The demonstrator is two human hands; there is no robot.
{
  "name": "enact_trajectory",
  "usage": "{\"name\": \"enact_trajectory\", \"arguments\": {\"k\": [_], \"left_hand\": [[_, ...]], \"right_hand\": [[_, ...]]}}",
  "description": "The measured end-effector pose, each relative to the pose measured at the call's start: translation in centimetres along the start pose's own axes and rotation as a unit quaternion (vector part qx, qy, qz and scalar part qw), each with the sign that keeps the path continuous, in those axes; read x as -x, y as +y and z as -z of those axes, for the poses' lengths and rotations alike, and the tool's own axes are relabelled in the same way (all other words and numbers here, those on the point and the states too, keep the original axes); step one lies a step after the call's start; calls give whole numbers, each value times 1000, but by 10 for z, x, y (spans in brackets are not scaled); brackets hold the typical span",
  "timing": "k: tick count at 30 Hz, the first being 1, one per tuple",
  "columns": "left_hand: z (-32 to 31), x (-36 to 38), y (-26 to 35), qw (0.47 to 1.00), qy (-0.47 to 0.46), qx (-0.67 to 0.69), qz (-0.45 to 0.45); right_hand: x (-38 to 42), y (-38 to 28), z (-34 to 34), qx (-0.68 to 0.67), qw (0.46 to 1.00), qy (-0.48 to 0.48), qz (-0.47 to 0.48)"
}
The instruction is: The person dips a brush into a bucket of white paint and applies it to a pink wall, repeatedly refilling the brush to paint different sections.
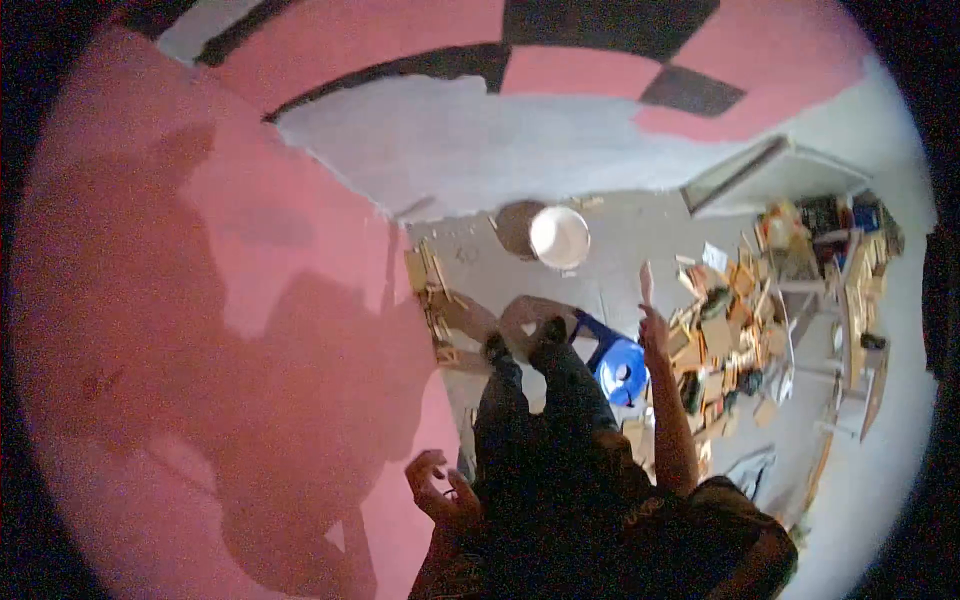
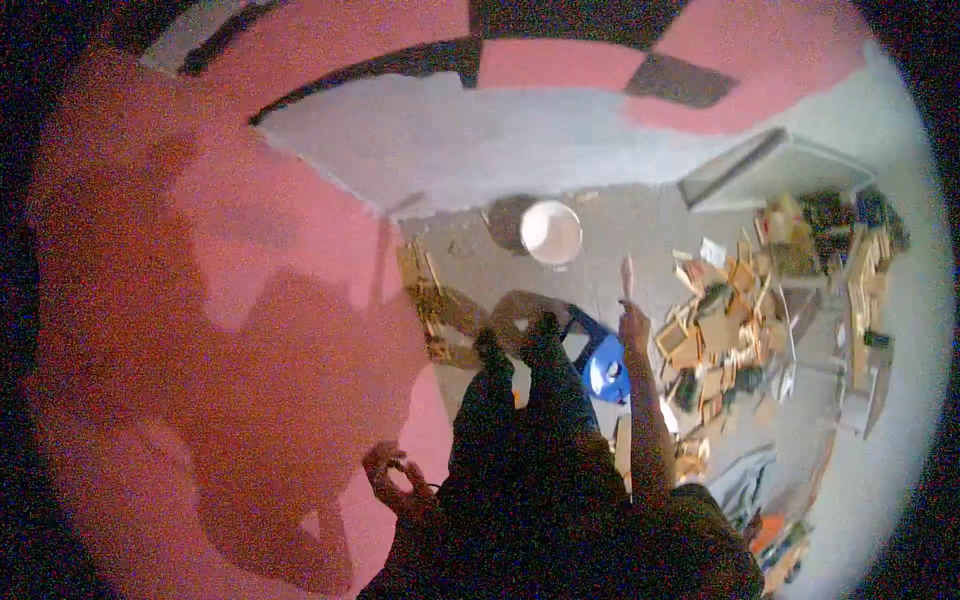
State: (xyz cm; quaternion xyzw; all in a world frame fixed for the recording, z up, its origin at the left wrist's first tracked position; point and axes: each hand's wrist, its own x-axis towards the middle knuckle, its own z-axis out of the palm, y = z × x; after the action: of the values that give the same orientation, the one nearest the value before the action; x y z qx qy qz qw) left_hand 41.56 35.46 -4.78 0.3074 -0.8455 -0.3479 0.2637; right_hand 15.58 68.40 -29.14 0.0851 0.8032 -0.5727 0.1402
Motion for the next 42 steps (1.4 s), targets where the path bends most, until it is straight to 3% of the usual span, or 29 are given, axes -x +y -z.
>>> {"name": "enact_trajectory", "arguments": {"k": [1,2,4,6,8,10,12,14,16,18,20,21,22,24,26,27,29,30,32,33,35,36,38,41,42], "left_hand": [[-4,2,-10,1000,-2,-3,11],[-11,-1,-15,1000,-1,-8,21],[-38,0,-32,996,-1,29,79],[-73,-1,-50,979,4,111,172],[-110,-30,-52,997,-42,21,69],[-168,-53,-68,983,-55,116,132],[-245,-53,-130,937,-78,162,300],[-317,-42,-188,909,-93,247,322],[-373,-63,-196,906,-125,265,306],[-427,-72,-197,925,-183,206,261],[-522,-33,-292,958,-194,-133,166],[-544,-48,-281,947,-244,-118,173],[-572,-48,-283,931,-298,-103,182],[-671,8,-391,975,-186,-14,119],[-728,32,-435,907,-245,133,315],[-737,20,-416,947,-281,6,154],[-794,36,-462,925,-245,135,256],[-805,43,-474,899,-243,194,309],[-817,37,-486,826,-240,304,410],[-838,40,-526,844,-243,275,391],[-852,47,-571,865,-257,239,359],[-844,37,-568,868,-265,234,349],[-841,32,-589,883,-277,198,323],[-844,38,-640,902,-283,140,296],[-839,39,-647,902,-277,145,299]], "right_hand": [[-9,14,-4,109,993,14,34],[-22,38,-7,109,992,17,57],[-14,-19,-25,-54,986,28,-155],[-26,-13,-33,-77,992,-17,-101],[-54,10,-39,-51,993,-25,-106],[-71,51,-44,-50,992,-46,-102],[-102,91,-44,-65,991,-93,-76],[-119,120,-45,112,984,-140,-20],[-153,158,-53,281,941,-181,52],[-189,214,-70,335,902,-270,30],[-234,281,-90,456,836,-299,54],[-250,324,-94,311,904,-288,-50],[-269,358,-108,400,884,-209,120],[-298,398,-123,431,874,-217,55],[-341,433,-145,427,873,-218,90],[-365,456,-155,426,869,-225,110],[-408,534,-175,421,850,-169,268],[-418,520,-185,513,807,-184,227],[-449,540,-198,536,786,-224,212],[-467,557,-198,570,729,-254,280],[-491,551,-214,603,734,-284,130],[-506,579,-215,606,712,-301,189],[-512,579,-227,611,723,-282,156],[-524,591,-245,585,775,-238,4],[-526,594,-250,594,764,-251,22]]}}
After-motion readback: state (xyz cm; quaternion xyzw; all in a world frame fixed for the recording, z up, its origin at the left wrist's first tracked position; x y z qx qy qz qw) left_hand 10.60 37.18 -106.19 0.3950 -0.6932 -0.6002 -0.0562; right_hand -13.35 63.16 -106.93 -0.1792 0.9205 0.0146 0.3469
